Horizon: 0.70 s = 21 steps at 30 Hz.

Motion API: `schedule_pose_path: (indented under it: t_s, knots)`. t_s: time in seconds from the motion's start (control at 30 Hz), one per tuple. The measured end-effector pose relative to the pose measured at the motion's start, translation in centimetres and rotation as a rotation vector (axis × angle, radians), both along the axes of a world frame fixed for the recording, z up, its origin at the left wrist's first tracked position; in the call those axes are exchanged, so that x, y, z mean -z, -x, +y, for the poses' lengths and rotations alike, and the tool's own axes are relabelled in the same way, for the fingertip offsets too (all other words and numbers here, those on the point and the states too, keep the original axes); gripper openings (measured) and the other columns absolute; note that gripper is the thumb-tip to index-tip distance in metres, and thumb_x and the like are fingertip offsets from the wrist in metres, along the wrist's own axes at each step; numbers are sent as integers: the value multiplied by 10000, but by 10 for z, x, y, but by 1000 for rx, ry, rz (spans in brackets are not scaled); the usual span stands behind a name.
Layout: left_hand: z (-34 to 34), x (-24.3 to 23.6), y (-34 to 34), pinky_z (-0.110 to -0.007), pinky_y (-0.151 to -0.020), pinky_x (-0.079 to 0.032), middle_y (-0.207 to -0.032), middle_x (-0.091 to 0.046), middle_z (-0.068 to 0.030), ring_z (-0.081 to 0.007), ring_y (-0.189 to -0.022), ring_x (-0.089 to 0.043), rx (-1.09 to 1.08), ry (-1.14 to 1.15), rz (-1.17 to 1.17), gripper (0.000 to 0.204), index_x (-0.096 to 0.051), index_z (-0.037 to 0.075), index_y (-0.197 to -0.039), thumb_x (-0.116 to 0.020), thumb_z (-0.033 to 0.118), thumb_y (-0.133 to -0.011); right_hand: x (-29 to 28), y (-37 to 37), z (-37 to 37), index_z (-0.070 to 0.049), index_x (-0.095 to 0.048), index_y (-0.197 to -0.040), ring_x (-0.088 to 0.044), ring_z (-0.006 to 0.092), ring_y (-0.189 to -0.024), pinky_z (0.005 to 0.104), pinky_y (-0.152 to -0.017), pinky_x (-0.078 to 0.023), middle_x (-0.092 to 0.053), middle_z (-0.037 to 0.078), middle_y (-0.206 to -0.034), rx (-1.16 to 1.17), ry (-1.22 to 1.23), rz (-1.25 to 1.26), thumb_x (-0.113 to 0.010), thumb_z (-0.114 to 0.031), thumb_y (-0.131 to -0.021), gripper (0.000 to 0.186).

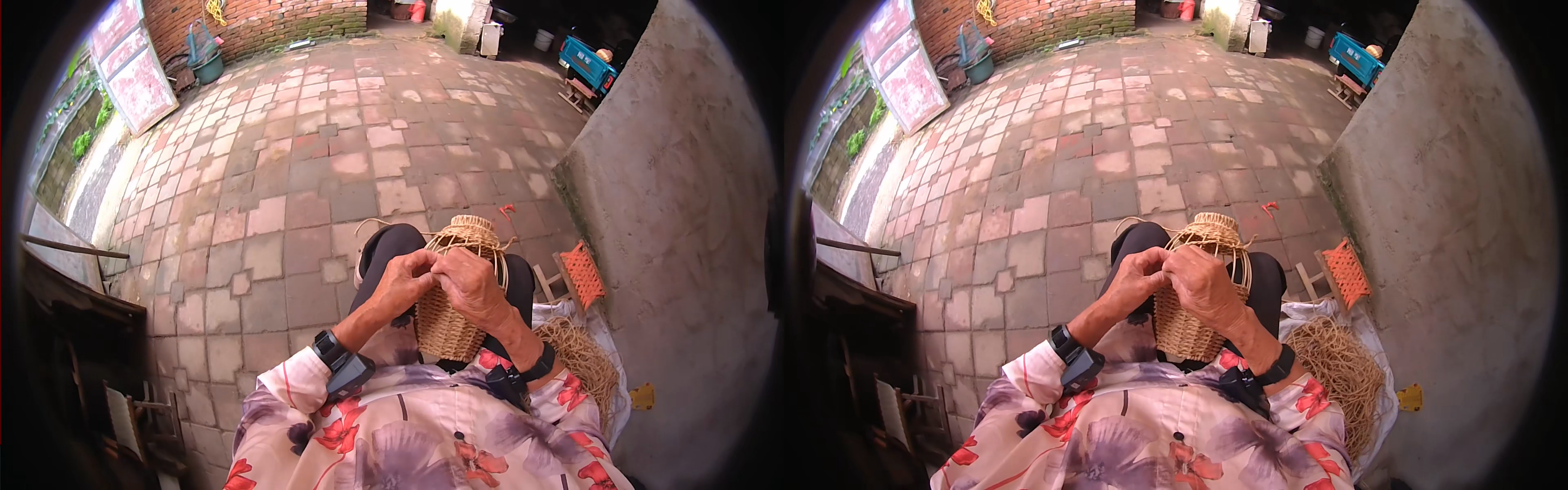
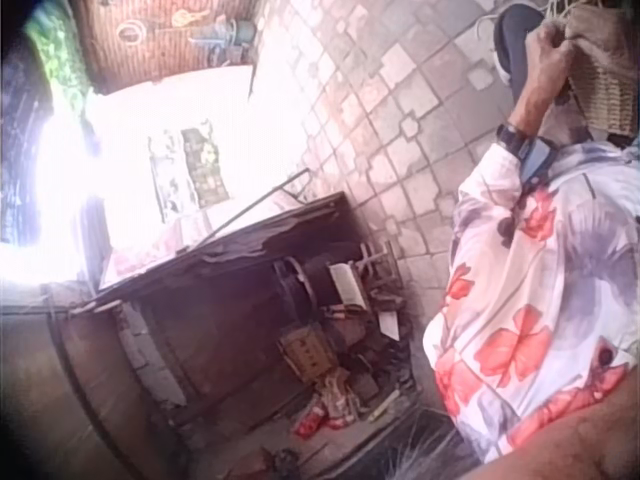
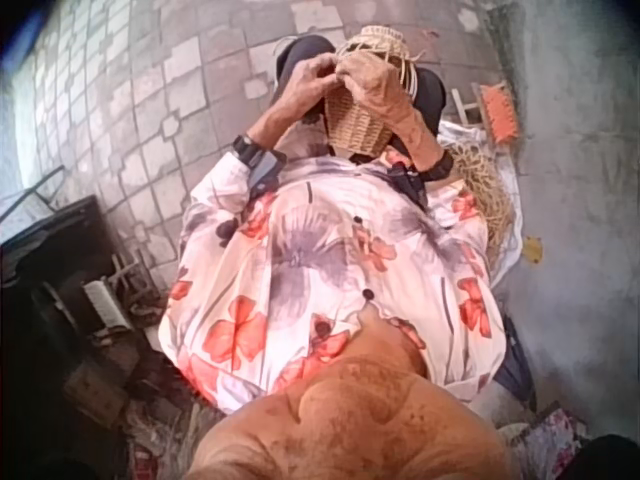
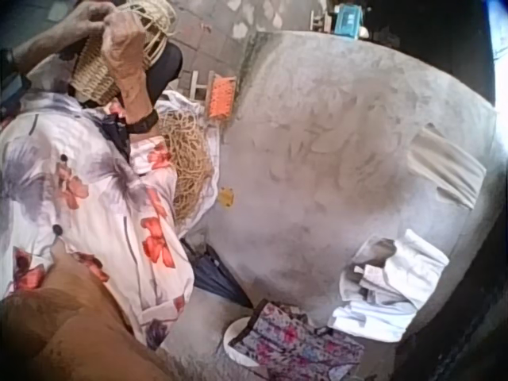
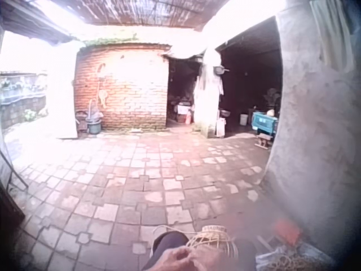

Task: Weaving a wicker basket by hand.

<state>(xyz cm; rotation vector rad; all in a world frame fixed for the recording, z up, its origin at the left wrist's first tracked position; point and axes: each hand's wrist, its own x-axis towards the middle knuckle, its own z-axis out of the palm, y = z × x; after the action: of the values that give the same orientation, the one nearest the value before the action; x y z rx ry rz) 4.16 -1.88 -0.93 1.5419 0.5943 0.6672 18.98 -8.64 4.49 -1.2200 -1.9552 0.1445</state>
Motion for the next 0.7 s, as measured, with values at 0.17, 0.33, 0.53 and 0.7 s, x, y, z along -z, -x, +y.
schedule_pose_path:
  t_s: [0.17,0.33,0.53,0.7]
  knots:
    - [-9,-2,1,-265,-743,-489,-862,-658,-55,-97,-804,-592,-117,-146,-49,209,-638,-2,-1012,-662,135,-857,-8,-14,10,-3,-606,-827,-610,293,-751,363,-669,-490,-586,124,-768,-81,127,42,-658,11,-732,110]
    - [-13,-9,-5,-267,-727,-498,-830,-670,-59,-102,-775,-607,-204,-175,18,192,-660,-8,-969,-674,148,-857,-26,-26,14,4,-640,-913,-613,243,-722,320,-667,-491,-618,105,-798,-81,322,195,-647,0,-767,146]
    - [-8,-13,-4,-220,-713,-478,-845,-673,-4,-59,-774,-590,-75,-54,-69,168,-681,10,-930,-684,173,-889,-12,-55,12,-27,-658,-954,-582,224,-874,348,-792,-464,-589,99,-885,-168,368,67,-613,-33,-812,149]
    - [-2,-18,-5,-208,-661,-448,-814,-649,6,-53,-724,-563,-1,213,-123,135,-665,28,-908,-704,151,-867,-5,-58,17,-24,-653,-980,-592,206,-852,321,-770,-468,-610,77,-897,-187,426,102,-611,-31,-826,160]
